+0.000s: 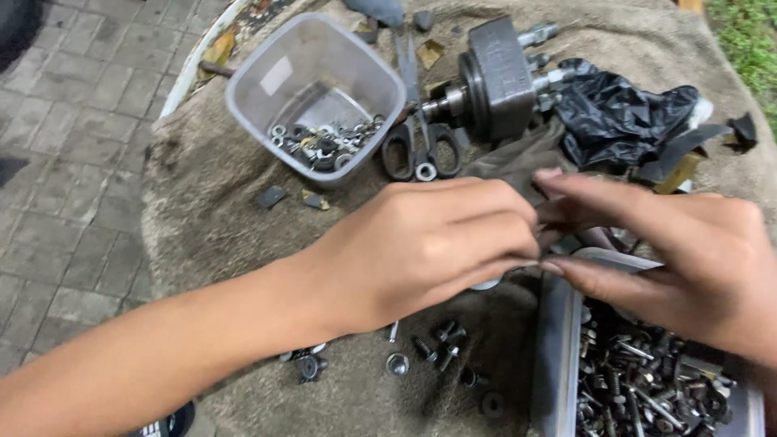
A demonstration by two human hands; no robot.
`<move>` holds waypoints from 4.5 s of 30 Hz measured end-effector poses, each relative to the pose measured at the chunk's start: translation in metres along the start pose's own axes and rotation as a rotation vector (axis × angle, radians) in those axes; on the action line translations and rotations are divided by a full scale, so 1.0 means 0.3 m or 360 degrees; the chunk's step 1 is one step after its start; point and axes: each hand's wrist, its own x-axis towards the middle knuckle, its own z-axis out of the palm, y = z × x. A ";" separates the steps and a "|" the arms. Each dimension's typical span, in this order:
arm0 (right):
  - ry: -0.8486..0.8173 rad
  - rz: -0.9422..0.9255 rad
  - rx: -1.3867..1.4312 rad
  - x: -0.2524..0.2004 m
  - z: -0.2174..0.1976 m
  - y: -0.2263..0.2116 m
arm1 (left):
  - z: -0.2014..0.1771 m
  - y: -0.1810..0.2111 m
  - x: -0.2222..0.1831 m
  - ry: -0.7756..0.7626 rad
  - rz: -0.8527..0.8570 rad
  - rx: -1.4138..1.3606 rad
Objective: Assembling a mechanical component by stacking springs and washers onto a shaft.
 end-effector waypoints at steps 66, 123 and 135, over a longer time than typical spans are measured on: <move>-0.0116 -0.0432 0.0406 0.075 -0.007 -0.031 | -0.014 0.033 -0.001 -0.0212 -0.0092 0.0077; -0.0006 -0.0673 0.0245 0.059 0.004 -0.011 | -0.018 0.058 -0.004 -0.0175 -0.0081 0.0405; -0.0074 -0.0657 0.0198 0.050 0.004 0.001 | -0.015 0.068 0.004 -0.0247 -0.0222 0.0410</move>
